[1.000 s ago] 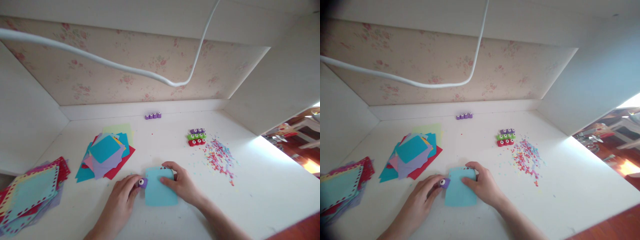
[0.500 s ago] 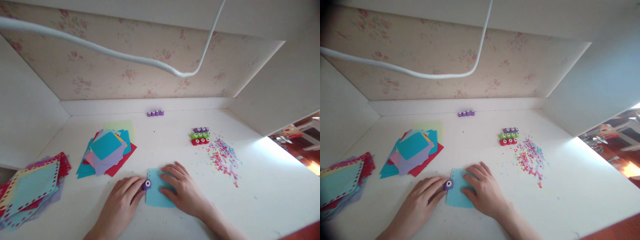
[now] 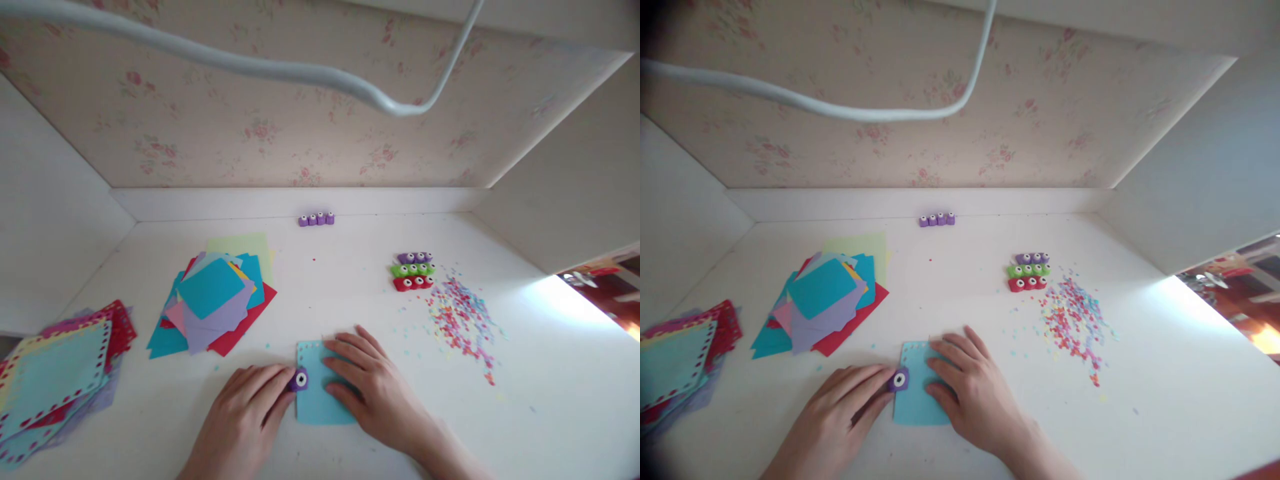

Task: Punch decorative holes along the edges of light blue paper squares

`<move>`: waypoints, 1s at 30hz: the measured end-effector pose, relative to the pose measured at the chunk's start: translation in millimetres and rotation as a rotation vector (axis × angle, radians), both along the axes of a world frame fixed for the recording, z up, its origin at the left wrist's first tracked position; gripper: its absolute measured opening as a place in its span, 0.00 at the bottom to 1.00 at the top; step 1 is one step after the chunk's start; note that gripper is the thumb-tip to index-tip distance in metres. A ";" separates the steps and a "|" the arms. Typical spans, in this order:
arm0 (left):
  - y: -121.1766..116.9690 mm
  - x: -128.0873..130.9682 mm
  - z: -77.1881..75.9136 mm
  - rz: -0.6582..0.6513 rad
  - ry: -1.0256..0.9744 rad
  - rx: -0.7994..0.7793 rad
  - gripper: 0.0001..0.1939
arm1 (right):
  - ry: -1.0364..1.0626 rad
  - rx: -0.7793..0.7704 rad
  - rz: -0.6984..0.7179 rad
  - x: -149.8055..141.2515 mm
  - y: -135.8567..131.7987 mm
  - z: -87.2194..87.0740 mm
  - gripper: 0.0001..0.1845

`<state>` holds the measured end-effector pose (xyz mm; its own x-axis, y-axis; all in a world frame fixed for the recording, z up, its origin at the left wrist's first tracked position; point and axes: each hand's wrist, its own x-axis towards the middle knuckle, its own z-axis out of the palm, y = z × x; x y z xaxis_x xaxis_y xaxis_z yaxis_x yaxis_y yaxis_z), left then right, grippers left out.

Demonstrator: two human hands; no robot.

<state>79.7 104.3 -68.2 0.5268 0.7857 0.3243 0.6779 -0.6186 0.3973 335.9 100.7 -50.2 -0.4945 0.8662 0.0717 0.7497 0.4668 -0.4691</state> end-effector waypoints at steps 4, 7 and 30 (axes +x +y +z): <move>-0.5 0.1 3.5 0.034 -0.029 -0.028 0.14 | 0.028 0.008 -0.007 -0.2 0.4 0.8 0.17; 2.0 3.7 8.7 0.088 -0.074 -0.092 0.15 | 0.048 0.007 -0.011 -0.5 0.9 2.3 0.17; 28.9 31.0 36.3 0.162 0.099 -0.488 0.08 | 0.113 0.071 -0.038 -2.4 -6.5 -0.7 0.15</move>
